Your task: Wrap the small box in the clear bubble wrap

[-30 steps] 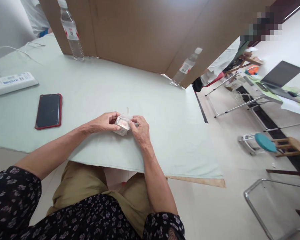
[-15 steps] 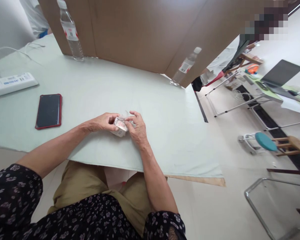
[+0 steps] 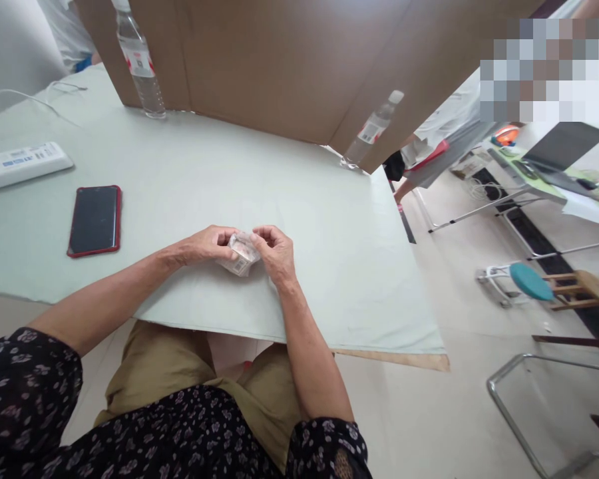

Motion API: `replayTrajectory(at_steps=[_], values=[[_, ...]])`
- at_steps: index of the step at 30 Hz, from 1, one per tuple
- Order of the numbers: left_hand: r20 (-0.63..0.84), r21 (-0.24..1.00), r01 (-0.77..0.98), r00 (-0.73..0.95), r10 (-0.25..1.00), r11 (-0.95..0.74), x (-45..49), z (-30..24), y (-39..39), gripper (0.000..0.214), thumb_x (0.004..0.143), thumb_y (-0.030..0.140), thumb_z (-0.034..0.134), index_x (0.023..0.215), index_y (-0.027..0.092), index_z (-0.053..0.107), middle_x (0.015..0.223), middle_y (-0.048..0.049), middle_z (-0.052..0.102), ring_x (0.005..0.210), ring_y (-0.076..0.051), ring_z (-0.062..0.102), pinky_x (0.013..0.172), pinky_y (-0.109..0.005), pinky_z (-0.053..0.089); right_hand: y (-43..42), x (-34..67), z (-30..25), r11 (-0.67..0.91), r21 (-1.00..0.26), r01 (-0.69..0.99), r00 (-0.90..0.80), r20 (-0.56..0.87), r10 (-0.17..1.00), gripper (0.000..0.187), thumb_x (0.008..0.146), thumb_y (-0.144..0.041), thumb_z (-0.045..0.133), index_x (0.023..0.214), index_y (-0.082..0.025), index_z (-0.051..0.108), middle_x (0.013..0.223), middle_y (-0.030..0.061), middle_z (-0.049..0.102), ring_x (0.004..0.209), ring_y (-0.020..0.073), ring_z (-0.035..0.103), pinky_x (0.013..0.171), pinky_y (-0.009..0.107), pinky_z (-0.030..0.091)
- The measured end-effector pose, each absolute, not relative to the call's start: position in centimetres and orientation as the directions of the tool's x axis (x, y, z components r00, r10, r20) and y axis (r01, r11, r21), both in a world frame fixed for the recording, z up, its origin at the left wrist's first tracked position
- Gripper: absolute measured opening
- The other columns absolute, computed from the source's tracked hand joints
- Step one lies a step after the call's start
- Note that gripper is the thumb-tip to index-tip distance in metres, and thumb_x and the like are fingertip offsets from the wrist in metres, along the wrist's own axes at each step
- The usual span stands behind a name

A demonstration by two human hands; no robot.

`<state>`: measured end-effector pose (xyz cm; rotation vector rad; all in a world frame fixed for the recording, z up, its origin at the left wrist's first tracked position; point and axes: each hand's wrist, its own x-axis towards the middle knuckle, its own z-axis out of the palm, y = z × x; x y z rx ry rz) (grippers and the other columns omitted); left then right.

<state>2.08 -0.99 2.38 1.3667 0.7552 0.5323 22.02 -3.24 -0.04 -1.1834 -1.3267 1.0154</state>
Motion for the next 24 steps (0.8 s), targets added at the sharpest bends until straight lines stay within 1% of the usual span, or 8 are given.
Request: replayTrajectory(at_steps=[3,6,11,16,20,24], values=[[-0.169,0.984,0.078,0.667,0.725,0.158,2.1,2.2,-0.9,0.042,0.067,0.029,0.074,0.106,0.015,0.068,0.096,-0.0035,0.071,0.086,-0.018,0.067,0.078,-0.029,0.049,-3.4,21.5,0.2,0.191,-0.976,0.101,0.054,0.197,0.979,0.024,0.076,-0.044,0.075,0.083,-0.022,0.066,0.080,-0.0014,0.069,0.073,0.0143,0.062,0.072,0.030,0.053],[-0.168,0.985,0.084,0.653,0.739,0.150,2.2,2.2,-0.8,0.042,0.068,0.034,0.076,0.104,0.014,0.067,0.093,-0.0036,0.071,0.082,-0.017,0.066,0.074,-0.028,0.049,-3.6,21.3,0.5,0.221,-0.970,0.099,0.063,0.228,0.972,0.021,0.076,-0.040,0.074,0.081,-0.023,0.063,0.077,-0.0028,0.065,0.069,0.0126,0.058,0.068,0.028,0.050],[-0.166,0.986,0.099,0.630,0.759,0.134,2.3,2.9,-1.1,0.041,0.069,0.038,0.077,0.099,0.014,0.066,0.087,-0.0018,0.069,0.076,-0.014,0.063,0.071,-0.026,0.046,-3.8,21.1,0.6,0.229,-0.960,0.162,0.084,0.245,0.966,0.024,0.076,-0.040,0.074,0.080,-0.024,0.056,0.075,-0.0035,0.061,0.067,0.0124,0.055,0.066,0.028,0.048],[-0.155,0.985,0.152,0.588,0.794,0.079,2.4,3.2,-1.2,0.037,0.070,0.038,0.074,0.097,0.013,0.067,0.083,-0.0012,0.067,0.074,-0.014,0.061,0.068,-0.026,0.045,-4.0,21.0,0.8,0.227,-0.946,0.232,0.102,0.256,0.961,0.026,0.075,-0.043,0.075,0.075,-0.024,0.058,0.074,-0.0020,0.064,0.066,0.0132,0.055,0.065,0.029,0.048],[-0.138,0.984,0.175,0.566,0.813,0.045,2.5,2.9,-1.0,0.037,0.071,0.039,0.072,0.098,0.014,0.070,0.083,-0.0020,0.068,0.074,-0.015,0.061,0.068,-0.027,0.045,-4.4,21.0,1.1,0.281,-0.897,0.340,0.071,0.323,0.944,0.023,0.080,-0.043,0.072,0.074,-0.024,0.061,0.075,-0.0009,0.068,0.071,0.0160,0.060,0.074,0.032,0.051],[-0.108,0.982,0.191,0.550,0.828,0.001,2.4,2.6,-0.9,0.040,0.073,0.043,0.071,0.099,0.013,0.072,0.080,-0.0013,0.066,0.071,-0.014,0.059,0.064,-0.025,0.043,-4.7,21.0,1.2,0.334,-0.840,0.427,0.021,0.379,0.925,0.020,0.084,-0.042,0.069,0.076,-0.024,0.066,0.078,-0.0007,0.073,0.078,0.0185,0.065,0.084,0.036,0.051]])
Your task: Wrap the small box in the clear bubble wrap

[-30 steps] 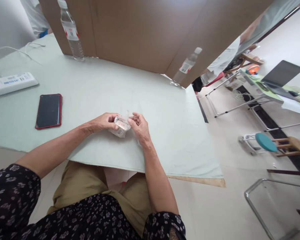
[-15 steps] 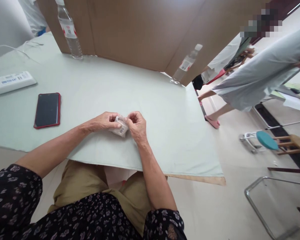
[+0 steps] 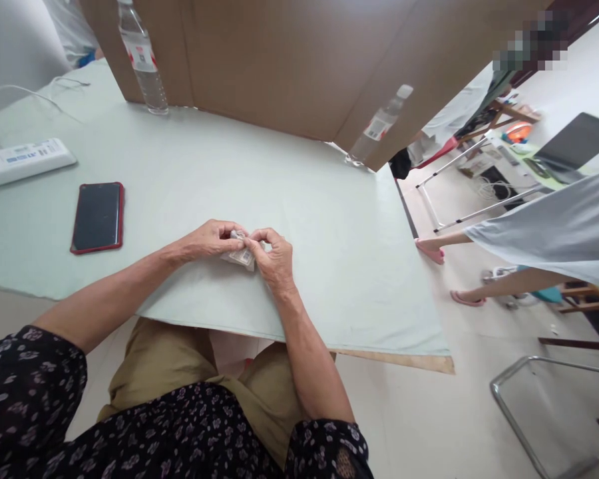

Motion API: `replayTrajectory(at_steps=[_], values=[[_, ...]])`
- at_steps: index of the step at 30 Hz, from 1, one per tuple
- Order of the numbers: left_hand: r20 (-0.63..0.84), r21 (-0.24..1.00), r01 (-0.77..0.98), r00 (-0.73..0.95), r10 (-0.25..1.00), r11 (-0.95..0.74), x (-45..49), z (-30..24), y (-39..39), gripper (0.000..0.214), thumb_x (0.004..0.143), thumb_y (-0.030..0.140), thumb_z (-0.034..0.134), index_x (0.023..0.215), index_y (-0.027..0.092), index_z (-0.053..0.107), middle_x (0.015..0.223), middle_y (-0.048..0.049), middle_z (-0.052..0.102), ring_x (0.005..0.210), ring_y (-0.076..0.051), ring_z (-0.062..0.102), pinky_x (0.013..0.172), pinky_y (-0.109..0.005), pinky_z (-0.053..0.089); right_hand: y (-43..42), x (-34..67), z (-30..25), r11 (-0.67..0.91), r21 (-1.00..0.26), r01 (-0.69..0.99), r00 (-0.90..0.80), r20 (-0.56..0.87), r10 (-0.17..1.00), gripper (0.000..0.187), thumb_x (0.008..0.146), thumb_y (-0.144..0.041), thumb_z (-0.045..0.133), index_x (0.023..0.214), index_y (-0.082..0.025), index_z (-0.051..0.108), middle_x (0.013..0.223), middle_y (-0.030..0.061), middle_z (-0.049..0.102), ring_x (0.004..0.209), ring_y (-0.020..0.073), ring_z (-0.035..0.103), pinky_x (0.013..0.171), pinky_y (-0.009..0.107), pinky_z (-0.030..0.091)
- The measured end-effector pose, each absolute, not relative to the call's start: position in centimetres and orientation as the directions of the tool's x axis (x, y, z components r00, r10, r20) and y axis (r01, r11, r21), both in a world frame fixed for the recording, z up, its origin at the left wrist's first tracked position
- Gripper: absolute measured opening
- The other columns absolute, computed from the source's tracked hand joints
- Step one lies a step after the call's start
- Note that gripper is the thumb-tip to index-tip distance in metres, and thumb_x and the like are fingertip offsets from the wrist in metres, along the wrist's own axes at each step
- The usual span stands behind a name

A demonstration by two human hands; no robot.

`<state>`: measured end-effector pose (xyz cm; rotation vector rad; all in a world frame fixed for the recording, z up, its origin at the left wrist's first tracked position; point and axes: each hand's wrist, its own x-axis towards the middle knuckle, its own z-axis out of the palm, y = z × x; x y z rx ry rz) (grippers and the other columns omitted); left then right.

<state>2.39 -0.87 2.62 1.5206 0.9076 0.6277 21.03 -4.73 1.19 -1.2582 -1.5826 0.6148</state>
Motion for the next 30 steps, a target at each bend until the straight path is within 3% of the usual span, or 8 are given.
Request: replayTrajectory(at_steps=[7,13,22,30], values=[[-0.090,0.969,0.241,0.519,0.850,-0.044,2.3,2.5,-0.7,0.041,0.074,0.045,0.068,0.099,0.013,0.073,0.077,-0.0010,0.065,0.069,-0.013,0.055,0.061,-0.024,0.041,-5.0,21.3,1.0,0.410,-0.739,0.534,-0.083,0.437,0.896,0.015,0.090,-0.037,0.065,0.081,-0.026,0.068,0.090,0.0002,0.077,0.090,0.0210,0.071,0.094,0.039,0.046],[-0.035,0.942,0.308,0.486,0.873,-0.134,2.0,2.7,-0.6,0.038,0.075,0.043,0.062,0.096,0.013,0.075,0.067,0.0011,0.058,0.061,-0.012,0.048,0.057,-0.024,0.037,-4.7,20.9,0.6,0.472,-0.570,0.672,-0.166,0.505,0.847,0.015,0.094,-0.030,0.057,0.083,-0.026,0.065,0.095,0.0023,0.078,0.095,0.0217,0.070,0.091,0.038,0.043],[-0.071,0.951,0.297,0.484,0.872,-0.088,1.4,2.8,-0.5,0.035,0.074,0.040,0.063,0.095,0.014,0.074,0.073,0.0001,0.059,0.067,-0.013,0.050,0.063,-0.026,0.038,-4.5,21.4,0.2,0.553,-0.463,0.693,-0.269,0.545,0.794,0.017,0.096,-0.030,0.055,0.091,-0.027,0.071,0.102,0.0035,0.078,0.099,0.0228,0.069,0.090,0.040,0.042],[-0.077,0.949,0.305,0.468,0.881,-0.079,1.5,2.6,-0.5,0.034,0.075,0.038,0.060,0.094,0.013,0.073,0.074,-0.0008,0.062,0.067,-0.013,0.051,0.062,-0.025,0.039,-4.9,21.3,0.2,0.582,-0.398,0.709,-0.341,0.529,0.777,0.024,0.091,-0.048,0.065,0.101,-0.028,0.072,0.120,0.0069,0.073,0.111,0.0280,0.063,0.096,0.045,0.041]])
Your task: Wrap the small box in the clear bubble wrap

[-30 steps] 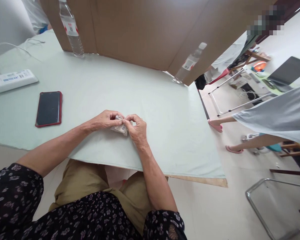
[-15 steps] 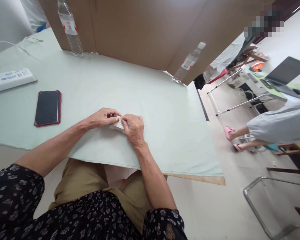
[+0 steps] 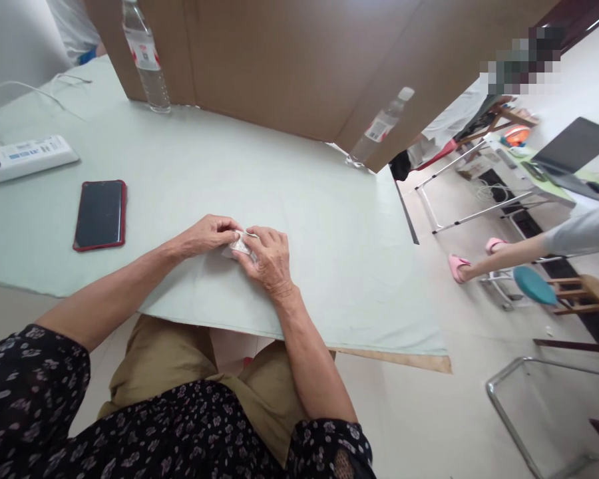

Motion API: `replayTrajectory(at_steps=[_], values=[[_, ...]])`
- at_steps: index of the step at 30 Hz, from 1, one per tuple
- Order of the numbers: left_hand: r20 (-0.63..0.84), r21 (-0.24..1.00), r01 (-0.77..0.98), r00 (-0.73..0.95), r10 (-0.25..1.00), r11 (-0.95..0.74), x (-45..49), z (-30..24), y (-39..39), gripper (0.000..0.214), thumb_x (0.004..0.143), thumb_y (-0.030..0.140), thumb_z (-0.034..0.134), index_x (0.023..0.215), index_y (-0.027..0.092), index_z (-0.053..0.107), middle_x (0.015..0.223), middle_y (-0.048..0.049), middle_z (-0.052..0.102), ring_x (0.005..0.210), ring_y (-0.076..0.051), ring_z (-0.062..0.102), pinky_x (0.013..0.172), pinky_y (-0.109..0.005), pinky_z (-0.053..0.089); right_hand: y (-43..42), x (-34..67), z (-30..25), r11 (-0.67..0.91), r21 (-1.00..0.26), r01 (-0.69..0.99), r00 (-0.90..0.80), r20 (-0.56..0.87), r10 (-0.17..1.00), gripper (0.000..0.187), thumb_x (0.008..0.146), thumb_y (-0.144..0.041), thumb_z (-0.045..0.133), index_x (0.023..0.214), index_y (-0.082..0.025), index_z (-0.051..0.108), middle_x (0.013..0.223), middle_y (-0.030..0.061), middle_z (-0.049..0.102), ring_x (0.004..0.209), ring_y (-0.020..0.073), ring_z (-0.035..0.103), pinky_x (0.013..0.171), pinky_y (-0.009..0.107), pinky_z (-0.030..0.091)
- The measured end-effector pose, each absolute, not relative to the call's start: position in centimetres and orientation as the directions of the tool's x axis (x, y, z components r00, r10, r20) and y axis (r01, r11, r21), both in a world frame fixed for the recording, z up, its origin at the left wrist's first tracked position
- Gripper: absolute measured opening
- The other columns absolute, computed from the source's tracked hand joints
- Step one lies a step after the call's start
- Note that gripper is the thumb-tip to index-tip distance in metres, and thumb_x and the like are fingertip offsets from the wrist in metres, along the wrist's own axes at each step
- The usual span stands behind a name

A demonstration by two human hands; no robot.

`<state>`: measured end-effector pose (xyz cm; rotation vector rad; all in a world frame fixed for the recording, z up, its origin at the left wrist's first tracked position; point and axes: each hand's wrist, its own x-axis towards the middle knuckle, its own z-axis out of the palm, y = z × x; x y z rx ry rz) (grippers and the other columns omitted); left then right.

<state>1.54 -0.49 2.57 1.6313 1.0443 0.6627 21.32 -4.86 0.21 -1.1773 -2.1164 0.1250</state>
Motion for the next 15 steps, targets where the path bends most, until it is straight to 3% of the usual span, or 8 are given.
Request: replayTrajectory(at_steps=[8,15], values=[[-0.007,0.914,0.362,0.462,0.887,-0.182,1.8,2.4,-0.4,0.048,0.077,0.034,0.052,0.115,0.012,0.072,0.080,-0.0020,0.067,0.069,-0.014,0.053,0.063,-0.025,0.041,-4.8,21.1,-0.7,0.576,-0.188,0.796,-0.375,0.593,0.712,0.026,0.097,-0.049,0.059,0.103,-0.026,0.069,0.129,0.0094,0.067,0.116,0.0284,0.059,0.097,0.044,0.042],[0.009,0.908,0.359,0.500,0.866,-0.217,1.6,2.3,-0.3,0.046,0.077,0.038,0.051,0.107,0.012,0.075,0.086,-0.0037,0.071,0.071,-0.014,0.054,0.063,-0.025,0.041,-4.7,21.1,-0.9,0.592,-0.129,0.795,-0.409,0.607,0.682,0.025,0.098,-0.048,0.057,0.101,-0.026,0.068,0.127,0.0092,0.068,0.114,0.0276,0.059,0.094,0.043,0.044]])
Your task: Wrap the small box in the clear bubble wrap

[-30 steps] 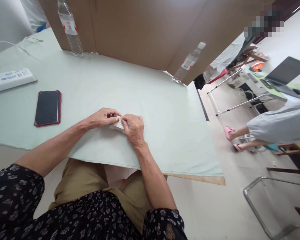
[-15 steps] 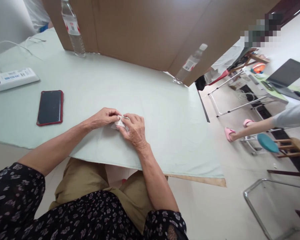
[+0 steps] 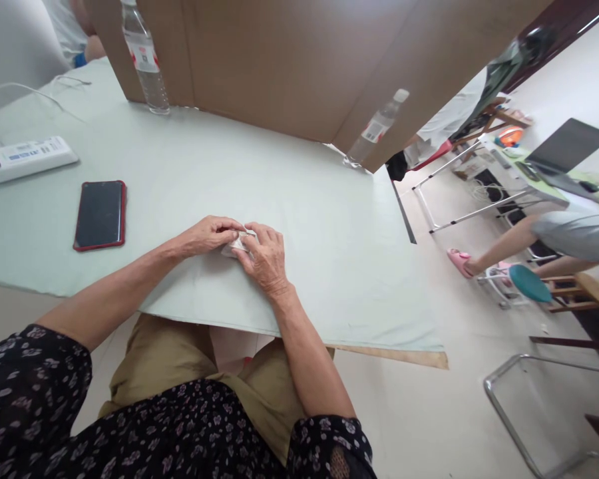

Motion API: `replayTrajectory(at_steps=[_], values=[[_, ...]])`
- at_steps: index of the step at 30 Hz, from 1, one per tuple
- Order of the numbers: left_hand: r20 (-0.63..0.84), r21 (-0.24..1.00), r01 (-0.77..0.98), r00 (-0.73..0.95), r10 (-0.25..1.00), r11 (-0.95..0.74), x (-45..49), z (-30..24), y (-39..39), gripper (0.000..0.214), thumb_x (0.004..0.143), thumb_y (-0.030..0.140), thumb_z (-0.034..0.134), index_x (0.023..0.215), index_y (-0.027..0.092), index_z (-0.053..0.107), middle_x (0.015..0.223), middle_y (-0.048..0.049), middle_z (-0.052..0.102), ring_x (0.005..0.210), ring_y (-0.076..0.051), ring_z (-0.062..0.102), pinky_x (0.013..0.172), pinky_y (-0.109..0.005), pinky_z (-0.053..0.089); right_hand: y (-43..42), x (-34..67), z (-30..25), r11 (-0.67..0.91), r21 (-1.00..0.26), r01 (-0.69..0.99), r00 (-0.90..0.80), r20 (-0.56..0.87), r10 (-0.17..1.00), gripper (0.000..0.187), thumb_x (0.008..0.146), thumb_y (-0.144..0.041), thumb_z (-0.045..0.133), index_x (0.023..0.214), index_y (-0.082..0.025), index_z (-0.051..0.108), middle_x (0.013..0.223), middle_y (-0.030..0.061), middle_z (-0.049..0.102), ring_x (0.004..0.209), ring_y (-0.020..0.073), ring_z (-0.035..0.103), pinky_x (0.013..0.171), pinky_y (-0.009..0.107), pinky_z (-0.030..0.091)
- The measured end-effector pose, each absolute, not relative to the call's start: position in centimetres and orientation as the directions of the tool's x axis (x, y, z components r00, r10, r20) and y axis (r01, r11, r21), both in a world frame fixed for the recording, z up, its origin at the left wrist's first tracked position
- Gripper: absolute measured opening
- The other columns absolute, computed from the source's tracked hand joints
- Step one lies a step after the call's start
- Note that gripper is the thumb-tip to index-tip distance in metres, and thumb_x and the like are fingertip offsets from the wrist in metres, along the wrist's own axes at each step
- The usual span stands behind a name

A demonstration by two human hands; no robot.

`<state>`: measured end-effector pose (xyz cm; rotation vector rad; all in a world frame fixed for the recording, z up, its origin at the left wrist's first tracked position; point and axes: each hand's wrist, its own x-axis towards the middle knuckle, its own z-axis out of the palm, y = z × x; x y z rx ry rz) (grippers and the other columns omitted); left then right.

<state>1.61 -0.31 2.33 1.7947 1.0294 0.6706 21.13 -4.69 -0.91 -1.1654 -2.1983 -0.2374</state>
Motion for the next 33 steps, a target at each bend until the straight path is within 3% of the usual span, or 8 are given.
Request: replayTrajectory(at_steps=[6,16,21,27,33], values=[[0.008,0.907,0.362,0.495,0.869,-0.214,1.7,2.1,-0.1,0.046,0.078,0.037,0.051,0.108,0.012,0.075,0.080,-0.0024,0.067,0.068,-0.014,0.052,0.061,-0.024,0.040,-4.1,21.0,-1.4,0.599,-0.195,0.776,-0.382,0.610,0.694,0.024,0.097,-0.048,0.059,0.098,-0.025,0.066,0.125,0.0092,0.068,0.114,0.0273,0.060,0.096,0.043,0.043],[-0.015,0.910,0.367,0.491,0.871,-0.191,1.5,2.4,-0.3,0.043,0.078,0.036,0.052,0.106,0.014,0.076,0.093,-0.0052,0.074,0.080,-0.018,0.062,0.067,-0.025,0.046,-4.5,21.9,-1.2,0.563,-0.420,0.711,-0.236,0.612,0.755,0.035,0.089,-0.051,0.065,0.110,-0.024,0.058,0.128,0.0141,0.065,0.120,0.0313,0.060,0.102,0.048,0.043],[-0.027,0.914,0.362,0.500,0.866,-0.180,1.4,2.4,-0.2,0.044,0.079,0.038,0.052,0.108,0.014,0.076,0.092,-0.0051,0.074,0.079,-0.017,0.062,0.066,-0.026,0.045,-4.5,22.0,-1.0,0.571,-0.327,0.753,-0.317,0.581,0.750,0.036,0.089,-0.048,0.066,0.116,-0.026,0.063,0.133,0.0126,0.063,0.122,0.0312,0.060,0.102,0.048,0.044],[-0.018,0.900,0.387,0.488,0.872,-0.198,1.4,2.3,-0.2,0.047,0.081,0.038,0.052,0.112,0.013,0.075,0.096,-0.0058,0.074,0.080,-0.018,0.062,0.070,-0.027,0.047,-4.7,21.4,-1.0,0.583,-0.196,0.789,-0.361,0.620,0.696,0.024,0.093,-0.046,0.063,0.107,-0.027,0.070,0.133,0.0097,0.065,0.120,0.0296,0.059,0.098,0.046,0.045],[-0.025,0.892,0.414,0.445,0.895,-0.181,1.1,2.4,-0.2,0.054,0.081,0.039,0.054,0.126,0.013,0.068,0.098,-0.0073,0.072,0.076,-0.017,0.060,0.069,-0.028,0.048,-5.0,21.5,-0.6,0.590,-0.324,0.740,-0.279,0.650,0.706,0.027,0.092,-0.044,0.062,0.111,-0.025,0.063,0.133,0.0117,0.064,0.120,0.0295,0.061,0.102,0.048,0.044]])
